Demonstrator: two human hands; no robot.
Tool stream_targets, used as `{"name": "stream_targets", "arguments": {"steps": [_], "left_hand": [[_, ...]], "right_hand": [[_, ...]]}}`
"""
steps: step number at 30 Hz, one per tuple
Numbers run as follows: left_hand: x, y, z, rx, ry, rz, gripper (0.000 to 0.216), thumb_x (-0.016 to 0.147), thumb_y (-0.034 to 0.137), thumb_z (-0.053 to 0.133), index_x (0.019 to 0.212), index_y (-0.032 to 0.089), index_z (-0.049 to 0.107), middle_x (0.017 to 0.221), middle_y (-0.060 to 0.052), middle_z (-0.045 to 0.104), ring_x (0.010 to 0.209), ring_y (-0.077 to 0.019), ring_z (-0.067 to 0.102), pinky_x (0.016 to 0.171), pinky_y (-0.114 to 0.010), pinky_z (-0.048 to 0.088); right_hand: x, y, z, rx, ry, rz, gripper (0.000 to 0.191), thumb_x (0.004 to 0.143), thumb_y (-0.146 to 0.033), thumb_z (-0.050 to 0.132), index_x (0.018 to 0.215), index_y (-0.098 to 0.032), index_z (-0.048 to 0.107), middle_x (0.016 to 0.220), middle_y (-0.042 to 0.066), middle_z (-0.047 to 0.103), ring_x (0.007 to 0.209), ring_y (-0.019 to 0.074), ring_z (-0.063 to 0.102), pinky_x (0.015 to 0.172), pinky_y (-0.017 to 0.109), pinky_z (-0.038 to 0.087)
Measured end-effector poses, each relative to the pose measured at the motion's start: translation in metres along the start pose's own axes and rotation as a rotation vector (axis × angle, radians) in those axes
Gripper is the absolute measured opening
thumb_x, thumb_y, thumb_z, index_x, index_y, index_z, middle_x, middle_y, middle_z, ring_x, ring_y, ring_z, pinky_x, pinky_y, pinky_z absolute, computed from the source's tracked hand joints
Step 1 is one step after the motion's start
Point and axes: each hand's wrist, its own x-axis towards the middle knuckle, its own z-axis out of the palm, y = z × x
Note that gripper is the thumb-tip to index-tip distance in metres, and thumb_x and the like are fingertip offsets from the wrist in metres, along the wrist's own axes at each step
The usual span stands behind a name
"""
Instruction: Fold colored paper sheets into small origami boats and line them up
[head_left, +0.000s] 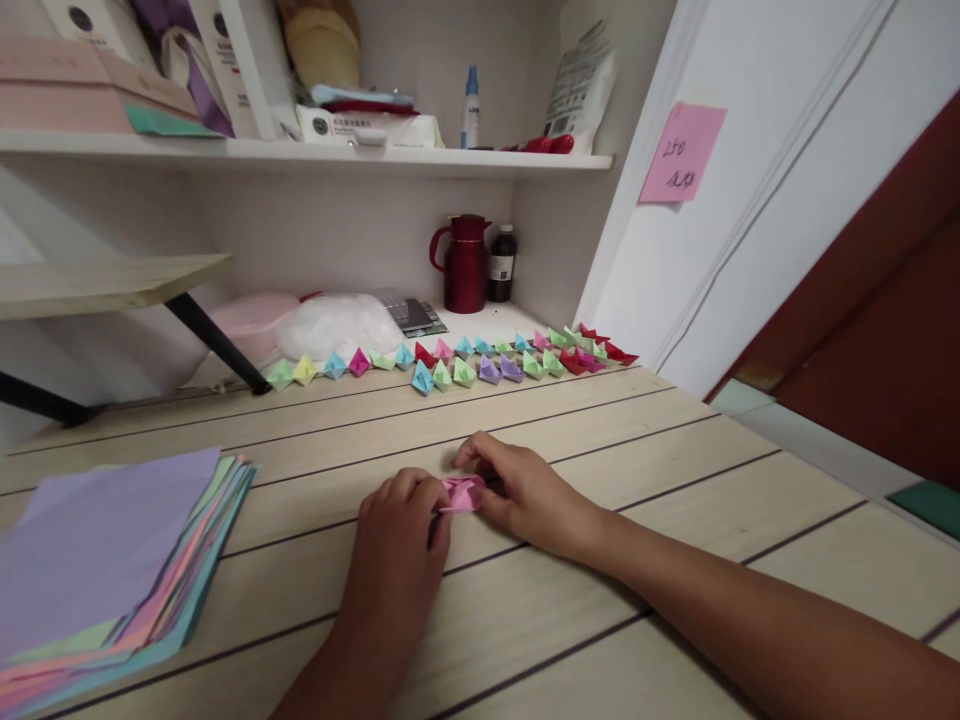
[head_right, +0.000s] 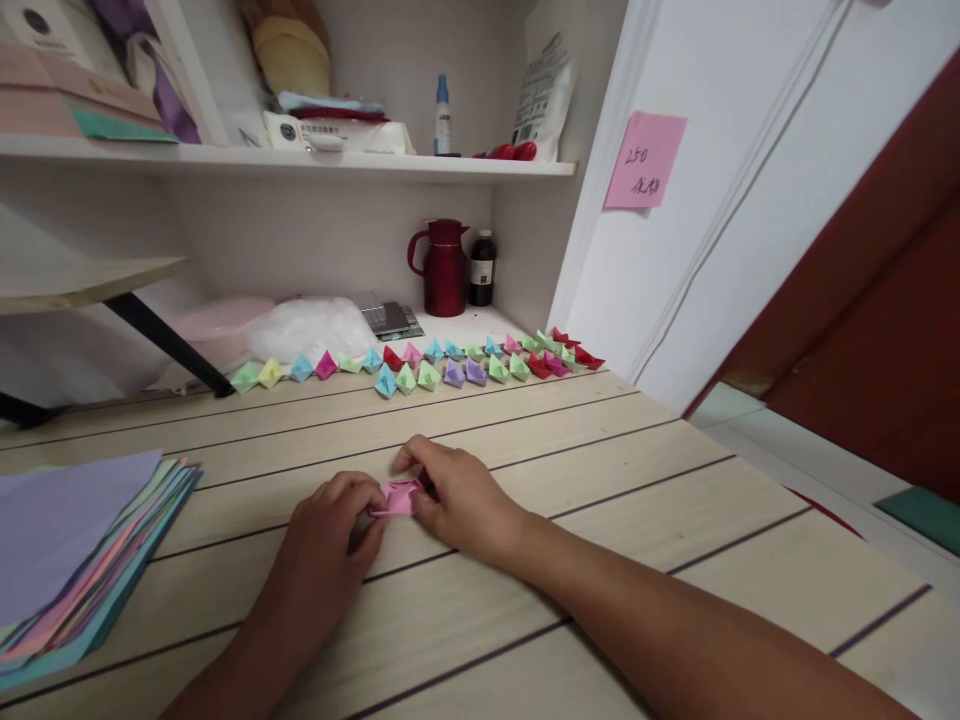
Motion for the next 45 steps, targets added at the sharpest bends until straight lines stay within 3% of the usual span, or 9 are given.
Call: {"name": "stream_targets", "arguments": {"steps": [2,7,15,19,24,30,37,40,45], "left_hand": [[-0.0003,-0.0002,0.0003,0.0,-0.005,0.004,0.015,0.08,0.009,0.054,0.085,0.022,0.059,0.096,-0.003,0.063,0.092,-0.0227,0.057,0.082,-0.038,0.041],[-0.0014,0.0012,-0.001,0.023,-0.026,-0.004,0.013,0.082,0.011,0.054,0.086,0.022,0.059,0.096,-0.003,0.063,0.092,-0.0234,0.057,0.082,-0.04,0.041],[-0.0021,0.0008,-0.0006,0.052,-0.041,-0.004,0.013,0.081,0.01,0.054,0.088,0.021,0.059,0.099,-0.005,0.063,0.094,-0.0244,0.057,0.083,-0.04,0.041],[-0.0033,0.0001,-0.0006,0.039,-0.04,-0.006,0.013,0.082,0.011,0.053,0.088,0.021,0.06,0.099,-0.005,0.063,0.094,-0.0242,0.056,0.083,-0.041,0.041],[-0.0038,0.0003,-0.0003,0.035,-0.039,-0.012,0.014,0.082,0.01,0.053,0.089,0.02,0.06,0.1,-0.004,0.063,0.095,-0.0239,0.057,0.084,-0.041,0.041],[-0.0033,0.0002,0.0008,0.04,-0.034,-0.007,0.014,0.082,0.01,0.053,0.088,0.02,0.06,0.1,-0.004,0.064,0.095,-0.0239,0.056,0.085,-0.041,0.041],[-0.0009,0.0004,-0.0009,0.038,-0.053,-0.005,0.013,0.082,0.011,0.054,0.088,0.02,0.061,0.101,-0.005,0.064,0.095,-0.0243,0.056,0.084,-0.041,0.041],[-0.0005,0.0006,-0.0016,0.042,-0.065,0.004,0.015,0.083,0.011,0.053,0.089,0.021,0.061,0.102,-0.005,0.063,0.095,-0.0243,0.056,0.084,-0.041,0.041],[-0.0003,0.0011,-0.0026,0.055,-0.068,0.008,0.016,0.085,0.012,0.05,0.09,0.021,0.062,0.102,-0.005,0.063,0.095,-0.0244,0.056,0.083,-0.041,0.041]], "right_hand": [[0.0002,0.002,0.0014,-0.003,0.018,-0.042,0.04,0.072,0.0,0.054,0.104,-0.023,0.053,0.099,0.002,0.062,0.075,0.0131,0.057,0.068,0.024,0.046],[0.0002,0.0037,0.0019,-0.009,0.011,-0.152,0.035,0.074,0.004,0.049,0.095,-0.023,0.06,0.117,0.007,0.055,0.117,0.0197,0.052,0.09,0.032,0.047],[0.0015,0.0023,0.0011,-0.039,0.014,-0.196,0.046,0.075,0.007,0.046,0.104,-0.024,0.063,0.121,0.008,0.054,0.135,0.0211,0.037,0.097,0.033,0.046],[0.0009,0.0016,0.0015,-0.034,-0.002,-0.235,0.041,0.076,0.007,0.047,0.099,-0.023,0.064,0.125,0.008,0.051,0.129,0.0204,0.044,0.098,0.033,0.045],[-0.0012,0.005,0.0037,-0.08,-0.025,-0.158,0.03,0.078,0.0,0.053,0.094,-0.023,0.064,0.132,0.008,0.047,0.11,0.0191,0.059,0.085,0.03,0.05],[0.001,0.0085,0.0025,-0.129,-0.002,-0.092,0.03,0.074,-0.002,0.057,0.095,-0.023,0.059,0.126,0.007,0.051,0.114,0.0208,0.056,0.085,0.03,0.049],[0.0009,0.0071,0.0005,-0.209,0.008,-0.024,0.024,0.077,-0.013,0.061,0.099,-0.022,0.064,0.124,0.008,0.053,0.097,0.0195,0.062,0.088,0.034,0.048],[0.0028,0.0068,0.0023,-0.236,0.014,-0.03,0.025,0.077,-0.013,0.061,0.101,-0.021,0.065,0.116,0.008,0.058,0.096,0.0203,0.061,0.087,0.034,0.048],[0.0084,0.0058,0.0049,-0.26,0.016,-0.048,0.013,0.074,-0.011,0.062,0.081,-0.019,0.067,0.099,0.006,0.064,0.095,0.0213,0.059,0.087,0.035,0.045]]}}
